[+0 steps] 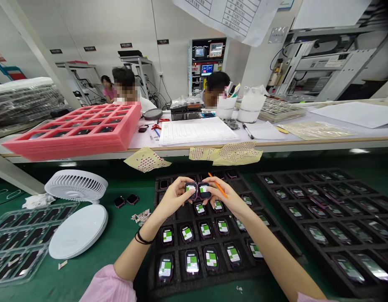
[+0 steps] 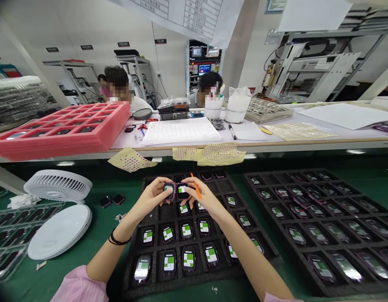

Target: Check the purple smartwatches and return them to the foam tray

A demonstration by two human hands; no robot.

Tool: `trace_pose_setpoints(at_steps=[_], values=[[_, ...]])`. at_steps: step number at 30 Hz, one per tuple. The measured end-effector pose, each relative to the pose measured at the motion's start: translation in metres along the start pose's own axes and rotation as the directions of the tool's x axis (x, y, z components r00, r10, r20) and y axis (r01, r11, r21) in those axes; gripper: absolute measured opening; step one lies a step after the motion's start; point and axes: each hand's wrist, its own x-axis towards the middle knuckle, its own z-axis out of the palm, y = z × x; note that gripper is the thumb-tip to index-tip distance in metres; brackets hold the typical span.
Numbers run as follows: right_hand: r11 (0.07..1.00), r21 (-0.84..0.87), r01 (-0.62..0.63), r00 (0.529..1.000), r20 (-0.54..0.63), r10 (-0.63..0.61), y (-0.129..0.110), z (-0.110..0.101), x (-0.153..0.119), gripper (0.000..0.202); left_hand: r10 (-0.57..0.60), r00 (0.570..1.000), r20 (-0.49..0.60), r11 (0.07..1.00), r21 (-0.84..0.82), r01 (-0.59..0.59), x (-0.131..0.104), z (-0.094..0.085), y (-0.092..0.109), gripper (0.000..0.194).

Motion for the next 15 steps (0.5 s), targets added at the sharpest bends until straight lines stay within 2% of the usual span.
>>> trace_pose_setpoints(at_steps=[15], values=[[0.998, -0.048, 0.035, 0.998, -0.044, -0.037, -0.0039, 0.0035, -0.0038, 0.031, 0.041, 0.999, 0.030, 0.999, -0.019, -0.040, -0.0028, -0.0010, 0.0010, 0.034]])
